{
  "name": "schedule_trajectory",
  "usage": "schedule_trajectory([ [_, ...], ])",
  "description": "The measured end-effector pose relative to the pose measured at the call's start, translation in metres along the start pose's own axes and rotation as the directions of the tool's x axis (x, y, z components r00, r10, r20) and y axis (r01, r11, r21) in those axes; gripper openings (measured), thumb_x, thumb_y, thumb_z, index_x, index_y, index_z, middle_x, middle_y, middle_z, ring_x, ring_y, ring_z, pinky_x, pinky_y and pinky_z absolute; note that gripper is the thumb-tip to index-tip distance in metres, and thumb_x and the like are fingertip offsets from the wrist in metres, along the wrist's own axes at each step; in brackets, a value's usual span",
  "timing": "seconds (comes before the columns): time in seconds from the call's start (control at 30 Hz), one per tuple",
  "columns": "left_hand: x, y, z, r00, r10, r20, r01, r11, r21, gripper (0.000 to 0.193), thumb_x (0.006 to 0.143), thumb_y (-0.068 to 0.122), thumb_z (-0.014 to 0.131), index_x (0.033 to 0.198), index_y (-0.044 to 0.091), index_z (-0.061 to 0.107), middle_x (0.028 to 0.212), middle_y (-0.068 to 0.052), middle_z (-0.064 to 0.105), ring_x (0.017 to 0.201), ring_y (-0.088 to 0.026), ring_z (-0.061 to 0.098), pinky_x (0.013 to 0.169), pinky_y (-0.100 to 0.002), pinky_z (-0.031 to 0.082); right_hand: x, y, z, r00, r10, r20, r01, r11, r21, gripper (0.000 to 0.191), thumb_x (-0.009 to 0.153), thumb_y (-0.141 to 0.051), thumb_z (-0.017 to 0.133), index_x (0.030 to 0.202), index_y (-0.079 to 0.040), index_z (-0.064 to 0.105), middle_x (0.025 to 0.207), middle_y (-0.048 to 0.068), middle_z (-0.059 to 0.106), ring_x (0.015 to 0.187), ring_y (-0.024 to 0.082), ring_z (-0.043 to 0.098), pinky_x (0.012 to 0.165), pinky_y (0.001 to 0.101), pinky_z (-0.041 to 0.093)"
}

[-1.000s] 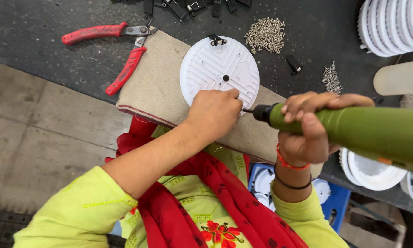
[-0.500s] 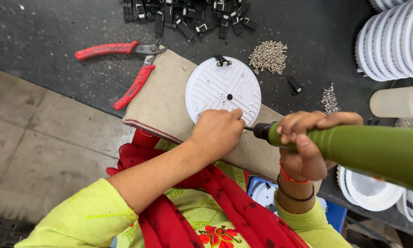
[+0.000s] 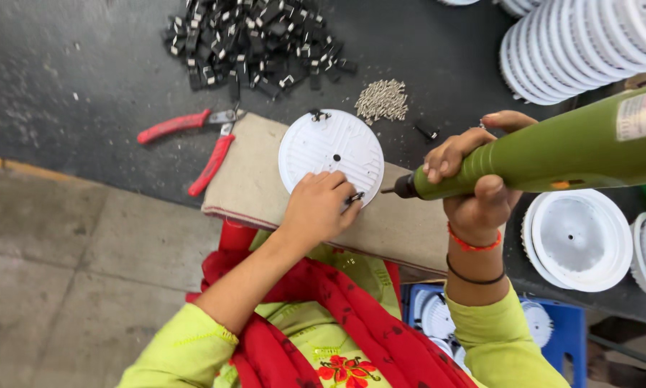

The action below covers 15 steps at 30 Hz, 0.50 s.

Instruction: The person assembles white circular light fixture housings at a factory workbench. They place black plastic clips onto the housing, pick small screws from the table, and drive the screws in with a green electric screwdriver, working on one housing at a time.

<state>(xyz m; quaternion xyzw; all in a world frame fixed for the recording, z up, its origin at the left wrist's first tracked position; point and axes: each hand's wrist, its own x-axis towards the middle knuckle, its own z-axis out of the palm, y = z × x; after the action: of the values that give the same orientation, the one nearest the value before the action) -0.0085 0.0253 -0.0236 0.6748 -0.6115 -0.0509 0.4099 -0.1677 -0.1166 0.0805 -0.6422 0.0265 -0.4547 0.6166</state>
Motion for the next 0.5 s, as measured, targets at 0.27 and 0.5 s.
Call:
schedule_trajectory([
  [0.27, -0.02, -0.018, -0.001, 0.96, -0.248, -0.13, 0.125, 0.794, -0.595, 0.017, 0.087, 0.007, 0.074, 0.092, 0.002, 0.058, 0.114, -0.01, 0.073, 0.101, -0.02, 0.07, 0.092, -0.032, 0.054, -0.035, 0.005, -0.015, 0.993, -0.022, -0.114, 0.0, 0.983, -0.183, 0.049, 0.098, -0.029, 0.076, 0.129, 0.001, 0.053, 0.094, 0.014, 0.066, 0.086, 0.024, 0.067, 0.081, 0.0346, 0.056],
  [0.5, -0.018, -0.018, 0.001, 0.886, -0.463, -0.034, 0.377, 0.761, -0.528, 0.022, 0.092, 0.015, 0.075, 0.109, 0.002, 0.072, 0.093, -0.009, 0.079, 0.08, -0.013, 0.067, 0.071, -0.028, 0.054, -0.1, 0.098, -0.028, 0.797, 0.459, -0.393, -0.593, 0.717, -0.367, 0.018, 0.096, -0.014, 0.071, 0.107, -0.001, 0.066, 0.081, 0.005, 0.067, 0.07, 0.011, 0.06, 0.061, 0.0263, 0.05],
])
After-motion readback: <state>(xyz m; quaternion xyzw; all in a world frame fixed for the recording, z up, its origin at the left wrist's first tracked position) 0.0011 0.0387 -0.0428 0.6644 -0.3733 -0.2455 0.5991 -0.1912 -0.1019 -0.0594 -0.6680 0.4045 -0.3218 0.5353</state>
